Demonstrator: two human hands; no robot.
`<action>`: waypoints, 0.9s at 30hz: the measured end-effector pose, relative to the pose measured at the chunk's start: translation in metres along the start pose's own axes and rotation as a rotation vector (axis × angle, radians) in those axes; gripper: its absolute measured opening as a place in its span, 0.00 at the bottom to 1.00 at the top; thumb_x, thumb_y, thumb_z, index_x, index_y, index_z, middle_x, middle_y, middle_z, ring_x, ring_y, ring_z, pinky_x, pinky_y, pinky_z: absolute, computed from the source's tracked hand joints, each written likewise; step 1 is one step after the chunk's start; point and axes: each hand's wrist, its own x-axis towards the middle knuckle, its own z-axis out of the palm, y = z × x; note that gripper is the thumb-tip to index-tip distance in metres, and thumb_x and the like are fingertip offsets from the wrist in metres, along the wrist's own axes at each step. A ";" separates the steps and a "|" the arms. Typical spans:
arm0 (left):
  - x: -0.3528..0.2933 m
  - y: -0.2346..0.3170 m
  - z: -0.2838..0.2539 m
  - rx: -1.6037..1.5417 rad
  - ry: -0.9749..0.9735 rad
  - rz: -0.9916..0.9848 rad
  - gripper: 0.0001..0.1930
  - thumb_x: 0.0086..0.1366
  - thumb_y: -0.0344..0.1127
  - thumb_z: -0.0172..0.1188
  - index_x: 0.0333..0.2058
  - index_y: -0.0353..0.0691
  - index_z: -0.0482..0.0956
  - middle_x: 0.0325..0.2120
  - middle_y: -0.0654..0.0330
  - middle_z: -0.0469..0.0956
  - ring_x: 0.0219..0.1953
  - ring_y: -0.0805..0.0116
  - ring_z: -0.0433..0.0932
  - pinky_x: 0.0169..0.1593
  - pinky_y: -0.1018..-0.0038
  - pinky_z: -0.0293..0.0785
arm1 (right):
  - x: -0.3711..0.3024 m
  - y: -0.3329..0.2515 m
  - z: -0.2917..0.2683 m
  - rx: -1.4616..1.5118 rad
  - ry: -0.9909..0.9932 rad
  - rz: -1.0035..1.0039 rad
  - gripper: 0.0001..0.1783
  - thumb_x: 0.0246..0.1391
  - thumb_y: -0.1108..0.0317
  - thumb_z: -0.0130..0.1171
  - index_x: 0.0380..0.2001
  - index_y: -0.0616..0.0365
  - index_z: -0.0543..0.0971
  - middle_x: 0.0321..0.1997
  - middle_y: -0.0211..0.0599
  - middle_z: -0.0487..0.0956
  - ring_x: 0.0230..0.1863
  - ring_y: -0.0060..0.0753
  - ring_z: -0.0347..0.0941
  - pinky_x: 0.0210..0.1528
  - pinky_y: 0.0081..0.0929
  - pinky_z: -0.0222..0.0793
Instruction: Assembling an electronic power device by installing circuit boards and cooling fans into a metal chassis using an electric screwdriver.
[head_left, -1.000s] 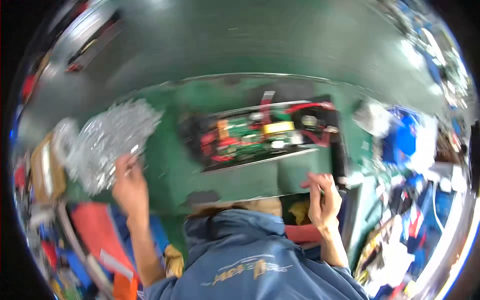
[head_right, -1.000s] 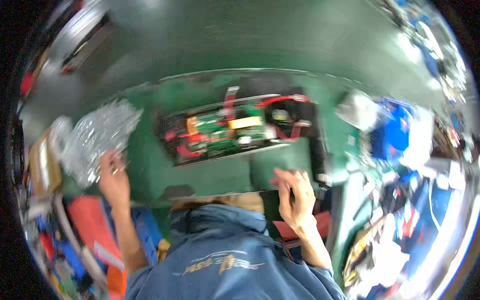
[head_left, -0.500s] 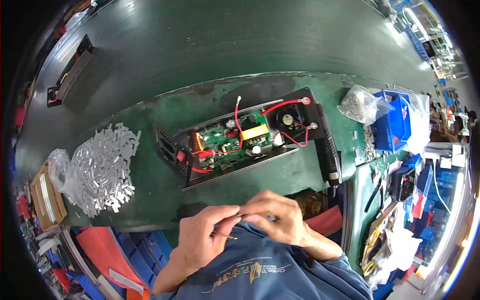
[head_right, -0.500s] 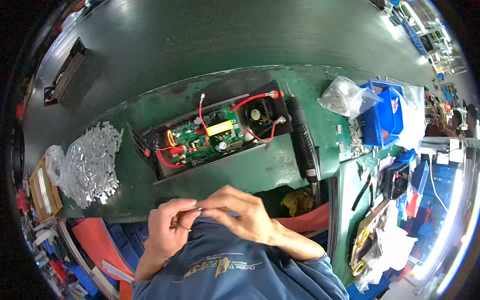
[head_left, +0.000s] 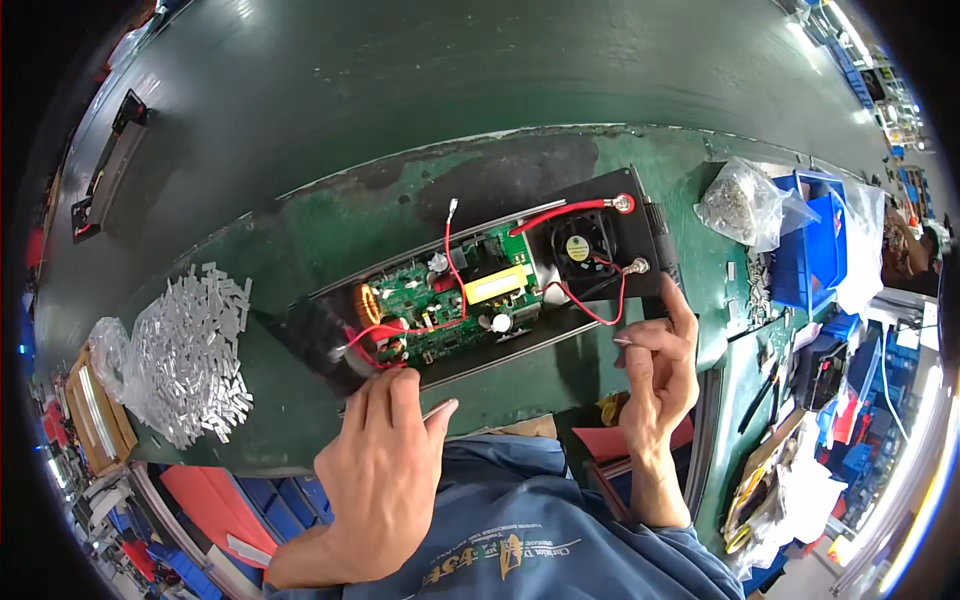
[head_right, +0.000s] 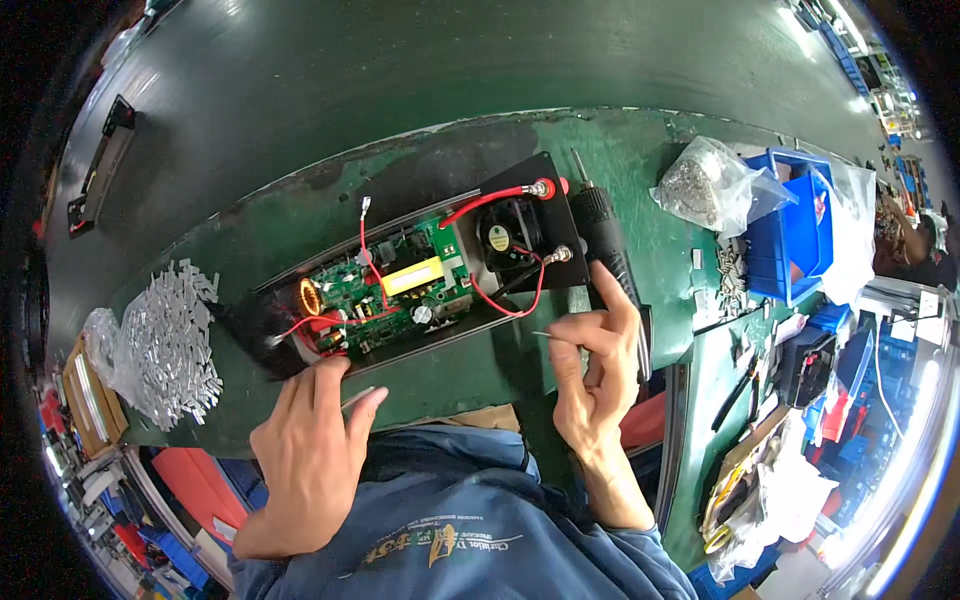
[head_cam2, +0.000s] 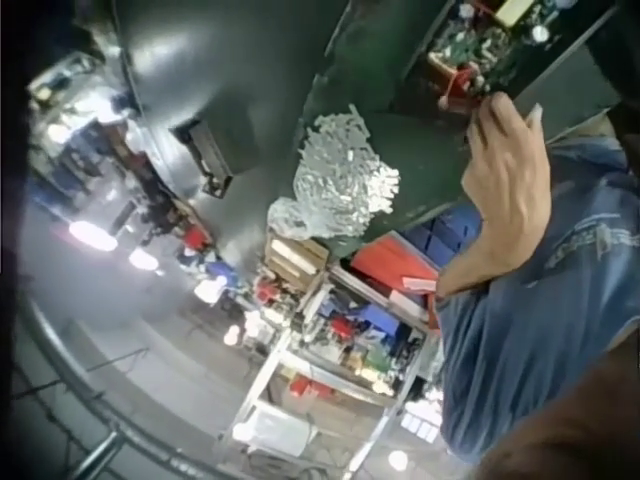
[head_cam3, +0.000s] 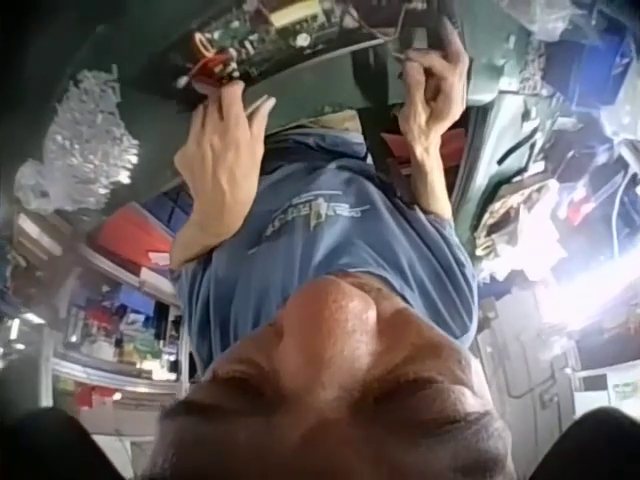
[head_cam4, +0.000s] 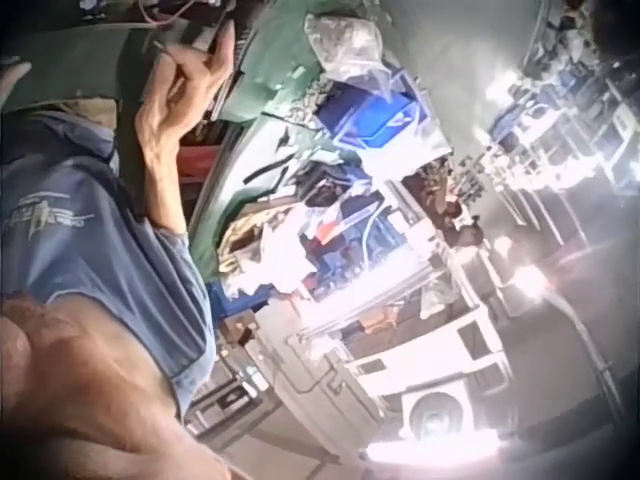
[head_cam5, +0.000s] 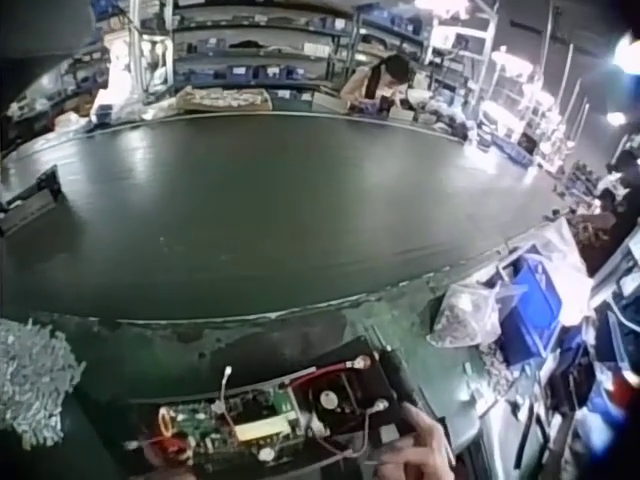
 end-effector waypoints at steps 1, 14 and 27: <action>0.002 0.002 0.002 0.052 -0.044 -0.011 0.20 0.61 0.42 0.71 0.45 0.41 0.73 0.41 0.60 0.81 0.40 0.61 0.82 0.34 0.71 0.81 | 0.003 -0.001 0.003 0.005 -0.003 0.012 0.04 0.69 0.72 0.54 0.43 0.60 0.77 0.71 0.58 0.65 0.38 0.23 0.76 0.35 0.19 0.73; 0.011 -0.007 -0.003 -0.062 -0.159 -0.104 0.12 0.64 0.32 0.67 0.44 0.41 0.75 0.42 0.53 0.82 0.39 0.50 0.83 0.39 0.58 0.78 | 0.010 0.007 0.028 0.075 0.044 0.041 0.11 0.56 0.80 0.67 0.42 0.61 0.81 0.67 0.65 0.68 0.65 0.57 0.70 0.65 0.43 0.66; 0.002 -0.027 0.003 -0.184 -0.061 0.006 0.12 0.63 0.31 0.68 0.45 0.41 0.77 0.44 0.53 0.84 0.45 0.55 0.86 0.42 0.66 0.83 | 0.001 0.011 0.022 0.081 0.113 0.025 0.06 0.69 0.73 0.55 0.46 0.64 0.74 0.51 0.47 0.74 0.35 0.28 0.77 0.31 0.20 0.74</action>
